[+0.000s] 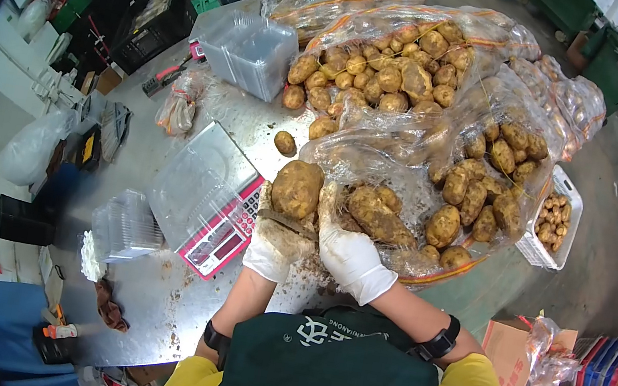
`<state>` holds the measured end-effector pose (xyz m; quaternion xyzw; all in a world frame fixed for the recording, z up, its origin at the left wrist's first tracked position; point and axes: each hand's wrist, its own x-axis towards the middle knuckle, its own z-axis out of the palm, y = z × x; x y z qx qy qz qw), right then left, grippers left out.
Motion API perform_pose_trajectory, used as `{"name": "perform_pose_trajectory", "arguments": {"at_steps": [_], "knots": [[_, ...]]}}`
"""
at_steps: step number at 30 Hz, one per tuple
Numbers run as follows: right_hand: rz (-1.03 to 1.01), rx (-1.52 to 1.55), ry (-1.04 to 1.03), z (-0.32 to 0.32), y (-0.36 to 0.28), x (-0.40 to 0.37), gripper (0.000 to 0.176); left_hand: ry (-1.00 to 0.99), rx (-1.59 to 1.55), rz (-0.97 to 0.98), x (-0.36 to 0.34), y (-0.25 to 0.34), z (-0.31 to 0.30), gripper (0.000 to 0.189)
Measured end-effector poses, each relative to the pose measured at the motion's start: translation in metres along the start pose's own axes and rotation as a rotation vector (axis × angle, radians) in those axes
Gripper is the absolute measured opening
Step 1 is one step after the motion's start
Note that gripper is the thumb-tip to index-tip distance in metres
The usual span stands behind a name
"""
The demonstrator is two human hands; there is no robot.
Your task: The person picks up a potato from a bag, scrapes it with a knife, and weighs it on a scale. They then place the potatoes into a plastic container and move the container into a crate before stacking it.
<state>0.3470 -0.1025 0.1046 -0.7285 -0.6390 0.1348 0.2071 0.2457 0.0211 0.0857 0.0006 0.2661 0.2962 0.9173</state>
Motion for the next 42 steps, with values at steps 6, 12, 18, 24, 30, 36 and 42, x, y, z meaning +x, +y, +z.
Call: {"name": "perform_pose_trajectory", "arguments": {"at_steps": [6, 12, 18, 24, 30, 36, 42], "knots": [[0.340, 0.177, 0.127, -0.003, 0.011, 0.015, 0.074, -0.097, -0.091, -0.167, -0.023, 0.000, 0.027, 0.073], [0.278, 0.310, 0.296, -0.019, -0.003, 0.019, 0.068, -0.087, -0.058, 0.013, -0.017, -0.008, 0.038, 0.060], [0.159, 0.429, 0.508, -0.021, -0.011, 0.022, 0.064, -0.164, 0.026, 0.121, -0.021, -0.021, 0.051, 0.061], [0.235, 0.599, 0.412, -0.023, -0.013, 0.026, 0.058, -0.112, 0.118, 0.216, -0.020, -0.039, 0.044, 0.049], [0.132, 0.683, 0.370, -0.021, 0.003, 0.021, 0.055, -0.054, 0.081, 0.095, -0.018, -0.041, 0.031, 0.046], [0.220, 0.685, 0.317, -0.025, -0.001, 0.019, 0.055, -0.074, 0.135, 0.164, -0.019, -0.045, 0.034, 0.050], [0.239, 0.681, 0.303, -0.021, 0.001, 0.016, 0.051, 0.015, 0.060, 0.144, -0.021, -0.047, 0.037, 0.049]]}}
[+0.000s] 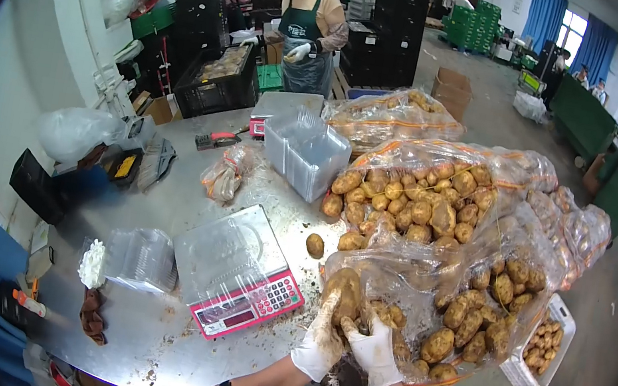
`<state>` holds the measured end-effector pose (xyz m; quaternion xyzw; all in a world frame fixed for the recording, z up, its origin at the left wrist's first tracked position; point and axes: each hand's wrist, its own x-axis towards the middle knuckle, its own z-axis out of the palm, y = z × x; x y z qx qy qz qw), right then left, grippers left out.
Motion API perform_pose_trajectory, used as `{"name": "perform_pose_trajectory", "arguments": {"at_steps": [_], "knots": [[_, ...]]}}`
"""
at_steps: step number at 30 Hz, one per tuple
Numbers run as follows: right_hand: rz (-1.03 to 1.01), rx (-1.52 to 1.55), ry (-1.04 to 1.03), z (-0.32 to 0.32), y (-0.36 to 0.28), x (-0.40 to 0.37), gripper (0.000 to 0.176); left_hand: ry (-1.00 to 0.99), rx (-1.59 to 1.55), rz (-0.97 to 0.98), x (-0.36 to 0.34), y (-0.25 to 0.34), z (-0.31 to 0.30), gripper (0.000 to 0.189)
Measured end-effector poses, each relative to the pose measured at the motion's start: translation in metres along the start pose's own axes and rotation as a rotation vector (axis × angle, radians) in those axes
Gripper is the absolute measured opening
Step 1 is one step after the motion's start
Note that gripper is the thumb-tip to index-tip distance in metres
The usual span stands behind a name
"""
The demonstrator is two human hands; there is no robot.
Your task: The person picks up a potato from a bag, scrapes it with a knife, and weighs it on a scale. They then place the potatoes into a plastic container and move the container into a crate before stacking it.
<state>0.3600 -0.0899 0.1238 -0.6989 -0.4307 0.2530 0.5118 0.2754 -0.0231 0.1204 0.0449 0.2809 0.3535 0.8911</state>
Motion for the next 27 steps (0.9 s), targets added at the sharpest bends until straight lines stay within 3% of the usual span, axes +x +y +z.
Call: {"name": "perform_pose_trajectory", "arguments": {"at_steps": [1, 4, 11, 14, 17, 19, 20, 22, 24, 25, 27], "knots": [[0.054, 0.102, 0.014, 0.003, -0.002, -0.001, 0.042, 0.010, -0.012, -0.019, -0.001, 0.000, -0.001, 0.049], [0.048, 0.026, -0.036, 0.000, 0.005, -0.004, 0.054, -0.037, -0.017, -0.017, -0.006, -0.005, -0.008, 0.049], [-0.131, -0.127, 0.077, 0.008, 0.008, -0.007, 0.056, -0.060, 0.037, 0.045, -0.003, -0.010, -0.015, 0.049], [0.195, -0.082, 0.020, 0.009, 0.012, -0.008, 0.058, -0.077, 0.016, 0.013, -0.006, -0.006, -0.014, 0.047], [0.176, 0.164, 0.073, 0.009, 0.015, -0.012, 0.047, -0.131, 0.014, -0.003, -0.001, -0.004, -0.045, 0.045], [0.261, 0.323, 0.094, 0.002, 0.008, -0.007, 0.044, -0.085, 0.519, 0.343, -0.005, 0.008, -0.050, 0.058], [0.345, 0.390, 0.090, -0.006, -0.002, -0.007, 0.043, 0.080, 0.178, 0.148, -0.019, 0.030, -0.012, 0.066], [0.389, 0.367, 0.147, -0.017, -0.006, -0.007, 0.039, 0.033, 0.450, 0.520, -0.007, 0.049, -0.031, 0.076], [0.153, 0.326, 0.273, -0.018, 0.031, -0.004, 0.034, 0.043, 0.613, 0.695, -0.006, 0.080, -0.051, 0.090], [0.214, 0.341, 0.274, -0.020, 0.030, -0.004, 0.031, 0.080, 0.731, 0.871, -0.004, 0.094, -0.061, 0.089], [0.332, 0.357, 0.286, -0.024, 0.023, -0.007, 0.026, 0.294, 0.969, 0.969, -0.011, 0.123, -0.082, 0.084]]}}
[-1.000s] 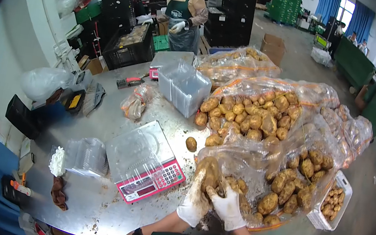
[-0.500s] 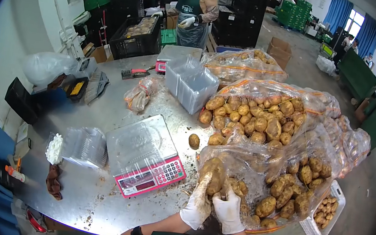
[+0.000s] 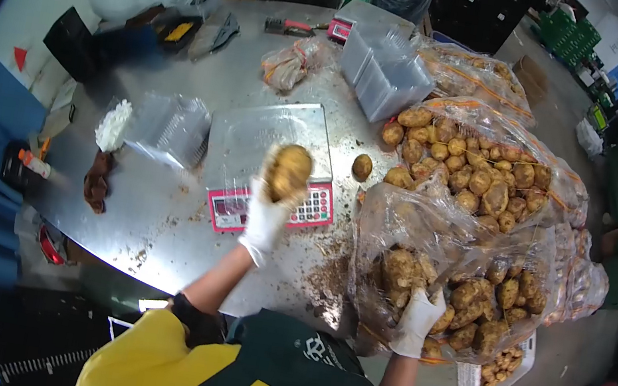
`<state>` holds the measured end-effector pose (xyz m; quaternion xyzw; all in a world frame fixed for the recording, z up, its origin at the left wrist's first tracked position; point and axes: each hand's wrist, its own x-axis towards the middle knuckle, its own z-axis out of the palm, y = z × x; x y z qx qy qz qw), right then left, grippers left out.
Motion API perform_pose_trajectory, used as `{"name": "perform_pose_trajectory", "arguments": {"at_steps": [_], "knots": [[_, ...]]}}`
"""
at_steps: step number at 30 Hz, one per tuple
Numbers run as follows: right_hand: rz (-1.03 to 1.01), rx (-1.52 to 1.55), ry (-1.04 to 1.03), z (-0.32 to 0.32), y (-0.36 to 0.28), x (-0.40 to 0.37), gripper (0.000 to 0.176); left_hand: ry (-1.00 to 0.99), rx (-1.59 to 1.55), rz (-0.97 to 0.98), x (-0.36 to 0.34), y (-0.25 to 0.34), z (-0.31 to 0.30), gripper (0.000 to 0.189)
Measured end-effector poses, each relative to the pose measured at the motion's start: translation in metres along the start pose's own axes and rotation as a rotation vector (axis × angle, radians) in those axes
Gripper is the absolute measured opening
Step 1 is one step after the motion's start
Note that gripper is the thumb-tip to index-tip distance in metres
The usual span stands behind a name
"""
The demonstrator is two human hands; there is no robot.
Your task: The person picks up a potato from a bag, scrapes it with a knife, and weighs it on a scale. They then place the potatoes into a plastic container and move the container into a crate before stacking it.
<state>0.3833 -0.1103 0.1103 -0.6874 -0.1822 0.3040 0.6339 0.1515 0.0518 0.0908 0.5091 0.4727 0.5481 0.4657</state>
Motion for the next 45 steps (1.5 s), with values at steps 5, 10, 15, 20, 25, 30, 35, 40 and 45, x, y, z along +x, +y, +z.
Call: {"name": "perform_pose_trajectory", "arguments": {"at_steps": [5, 10, 15, 20, 25, 30, 35, 40, 45], "knots": [[0.131, -0.048, -0.075, 0.012, 0.003, -0.003, 0.017, 0.037, 0.987, -0.072, 0.039, -0.052, -0.064, 0.084], [0.117, -0.035, -0.149, 0.018, -0.002, -0.004, 0.019, 0.122, 1.289, 0.015, 0.083, -0.062, -0.076, 0.079], [0.321, -0.035, -0.162, -0.001, -0.003, 0.003, 0.019, 0.041, 1.128, 0.332, 0.086, -0.028, -0.011, 0.071], [0.473, 0.064, -0.337, -0.009, -0.022, -0.002, 0.020, -0.350, 0.916, 0.291, 0.094, -0.031, 0.080, 0.063], [0.444, -0.145, -0.443, -0.035, 0.005, 0.012, 0.022, -0.572, 0.556, -0.013, 0.152, -0.095, 0.162, 0.051], [0.408, -0.186, -0.208, -0.066, 0.020, 0.044, 0.021, -0.398, 0.148, -0.217, 0.227, -0.204, 0.244, 0.035], [0.388, -0.140, -0.051, -0.085, 0.039, 0.074, 0.024, -0.321, 0.811, 0.020, 0.251, -0.199, 0.281, 0.047], [0.404, -0.242, -0.039, -0.097, 0.055, 0.096, 0.024, -0.404, 1.112, -0.017, 0.254, -0.212, 0.280, 0.080], [0.420, -0.145, -0.029, -0.075, 0.013, 0.099, 0.023, -0.510, -0.244, -0.455, 0.220, -0.164, 0.238, 0.074]]}}
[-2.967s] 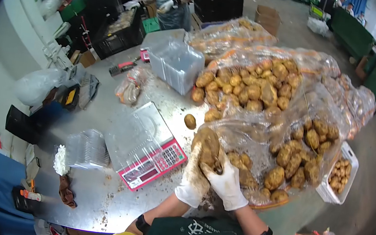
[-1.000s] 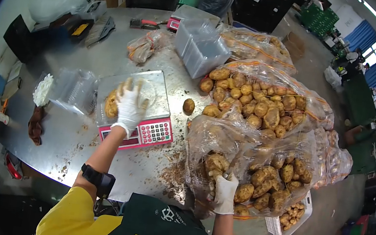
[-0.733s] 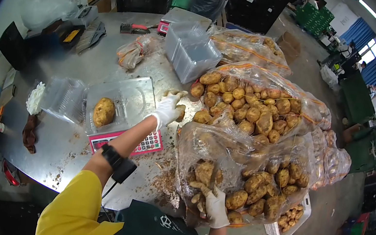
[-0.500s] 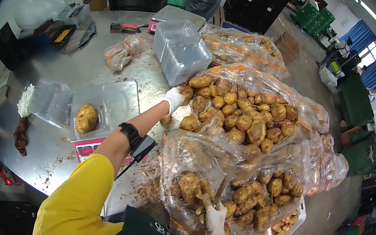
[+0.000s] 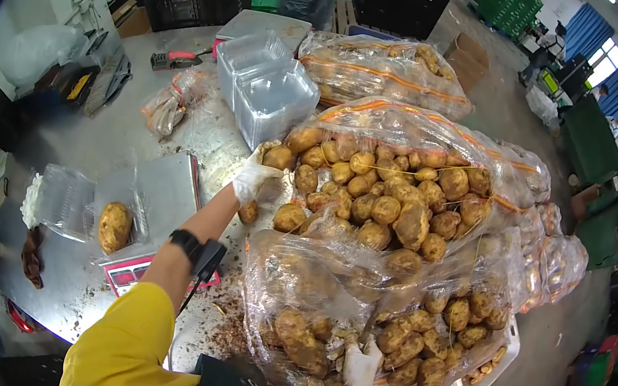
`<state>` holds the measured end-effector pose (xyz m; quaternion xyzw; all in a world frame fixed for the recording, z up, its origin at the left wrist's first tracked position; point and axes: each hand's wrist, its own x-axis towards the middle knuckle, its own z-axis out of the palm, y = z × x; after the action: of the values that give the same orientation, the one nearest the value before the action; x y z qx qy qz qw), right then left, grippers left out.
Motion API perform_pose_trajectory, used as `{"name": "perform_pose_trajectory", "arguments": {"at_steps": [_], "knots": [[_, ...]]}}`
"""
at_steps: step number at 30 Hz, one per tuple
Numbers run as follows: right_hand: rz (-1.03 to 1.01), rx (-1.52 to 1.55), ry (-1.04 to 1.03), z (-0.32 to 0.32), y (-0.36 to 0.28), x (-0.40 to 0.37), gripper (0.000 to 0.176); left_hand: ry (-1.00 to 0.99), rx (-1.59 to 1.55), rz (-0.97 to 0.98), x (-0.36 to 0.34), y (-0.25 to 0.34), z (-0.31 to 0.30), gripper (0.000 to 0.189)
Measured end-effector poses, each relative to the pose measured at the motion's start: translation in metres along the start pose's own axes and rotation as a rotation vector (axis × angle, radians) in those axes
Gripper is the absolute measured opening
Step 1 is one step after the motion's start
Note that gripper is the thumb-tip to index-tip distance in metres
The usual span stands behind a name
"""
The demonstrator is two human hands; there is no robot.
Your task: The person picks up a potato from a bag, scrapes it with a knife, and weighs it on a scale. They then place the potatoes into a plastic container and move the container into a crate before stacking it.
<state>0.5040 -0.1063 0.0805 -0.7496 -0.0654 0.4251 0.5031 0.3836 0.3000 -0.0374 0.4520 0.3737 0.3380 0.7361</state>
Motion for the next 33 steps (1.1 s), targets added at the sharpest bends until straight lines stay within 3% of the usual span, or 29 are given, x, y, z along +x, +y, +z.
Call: {"name": "perform_pose_trajectory", "arguments": {"at_steps": [2, 5, 9, 13, 17, 20, 24, 25, 28, 30, 31, 33], "knots": [[-0.019, 0.015, -0.029, 0.003, 0.013, 0.006, 0.025, -0.125, -0.370, 0.126, -0.033, 0.009, -0.004, 0.074], [-0.014, 0.033, -0.095, 0.016, 0.008, -0.008, 0.023, -0.263, -0.467, 0.026, -0.100, 0.048, 0.008, 0.074], [-0.095, -0.096, -0.176, 0.030, 0.010, -0.028, 0.025, -0.351, -0.513, 0.020, -0.153, 0.054, 0.013, 0.052], [-0.138, -0.085, -0.149, 0.041, 0.004, -0.058, 0.022, -0.345, -0.935, -0.325, -0.181, 0.044, 0.005, 0.044], [-0.256, -0.133, -0.139, 0.046, 0.022, -0.065, 0.023, -0.434, -0.990, -0.397, -0.219, 0.043, 0.019, 0.037], [-0.291, -0.081, -0.183, 0.060, 0.003, -0.087, 0.024, -0.388, -1.009, -0.472, -0.244, 0.035, 0.030, 0.037], [-0.439, 0.126, -0.214, 0.082, -0.007, -0.106, 0.024, -0.287, -0.778, -0.344, -0.282, 0.027, 0.032, 0.029], [-0.474, 0.114, -0.201, 0.086, -0.006, -0.108, 0.024, -0.157, -0.626, -0.281, -0.296, 0.032, 0.040, 0.018], [-0.514, 0.138, -0.194, 0.098, -0.002, -0.114, 0.022, -0.285, -0.183, -0.005, -0.324, 0.041, 0.041, 0.015], [-0.461, 0.235, -0.233, 0.106, -0.001, -0.119, 0.020, -0.278, -0.157, -0.050, -0.340, 0.052, 0.045, 0.015], [-0.276, 0.232, -0.273, 0.103, -0.005, -0.125, 0.016, -0.272, -0.126, -0.038, -0.343, 0.052, 0.043, 0.014], [-0.333, 0.258, -0.285, 0.108, 0.002, -0.128, 0.014, -0.209, -0.165, -0.072, -0.351, 0.052, 0.041, 0.016]]}}
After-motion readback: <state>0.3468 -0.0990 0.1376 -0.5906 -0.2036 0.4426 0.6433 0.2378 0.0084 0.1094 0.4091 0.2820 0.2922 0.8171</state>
